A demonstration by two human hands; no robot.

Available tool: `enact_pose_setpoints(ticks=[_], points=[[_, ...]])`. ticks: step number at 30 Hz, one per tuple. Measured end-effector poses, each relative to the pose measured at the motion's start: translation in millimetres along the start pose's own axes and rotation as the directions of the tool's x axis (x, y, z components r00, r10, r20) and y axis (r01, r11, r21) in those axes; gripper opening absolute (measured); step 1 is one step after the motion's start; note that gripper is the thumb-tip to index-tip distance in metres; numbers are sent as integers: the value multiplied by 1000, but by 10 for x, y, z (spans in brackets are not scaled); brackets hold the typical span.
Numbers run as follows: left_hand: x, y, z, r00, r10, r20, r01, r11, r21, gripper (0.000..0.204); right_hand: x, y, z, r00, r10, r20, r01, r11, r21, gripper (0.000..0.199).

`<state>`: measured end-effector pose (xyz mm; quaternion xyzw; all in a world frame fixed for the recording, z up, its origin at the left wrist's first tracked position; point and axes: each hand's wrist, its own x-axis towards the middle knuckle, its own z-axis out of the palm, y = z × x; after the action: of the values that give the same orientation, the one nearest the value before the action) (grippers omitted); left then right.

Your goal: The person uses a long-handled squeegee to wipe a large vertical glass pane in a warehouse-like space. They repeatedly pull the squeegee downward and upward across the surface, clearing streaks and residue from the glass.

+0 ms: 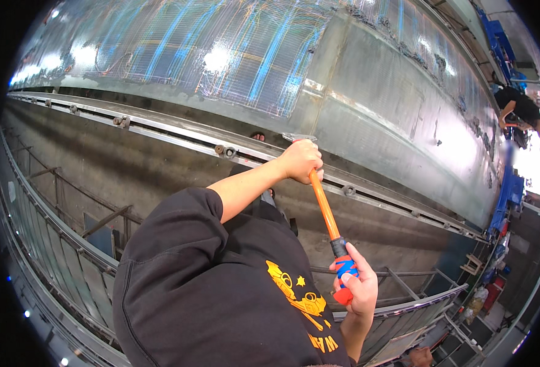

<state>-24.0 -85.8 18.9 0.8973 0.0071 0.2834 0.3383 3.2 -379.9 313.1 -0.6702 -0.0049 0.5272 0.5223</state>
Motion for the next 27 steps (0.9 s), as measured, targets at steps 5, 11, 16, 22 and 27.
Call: enact_pose_setpoints(ticks=[5, 11, 16, 22, 27], points=[[38, -247, 65, 1000, -4, -22, 4, 1000, -17, 35, 291, -149, 93, 1000, 25, 1, -25, 1000, 12, 70], [328, -678, 109, 977, -66, -204, 53, 996, -67, 31, 795, -946, 208, 993, 118, -32, -120, 989, -82, 67], [960, -1428, 77, 976, -18, -219, 4, 998, -62, 29, 1485, -1499, 355, 984, 154, -94, -168, 974, -155, 68], [1876, -2420, -91, 975, 17, -221, -35, 996, -80, 24, 2441, -2496, 561, 978, 144, -150, -169, 970, -173, 74], [2660, -3361, -272, 967, 58, -249, -63, 998, -14, 20, 3316, -3144, 667, 986, 63, -155, -93, 976, -195, 77]])
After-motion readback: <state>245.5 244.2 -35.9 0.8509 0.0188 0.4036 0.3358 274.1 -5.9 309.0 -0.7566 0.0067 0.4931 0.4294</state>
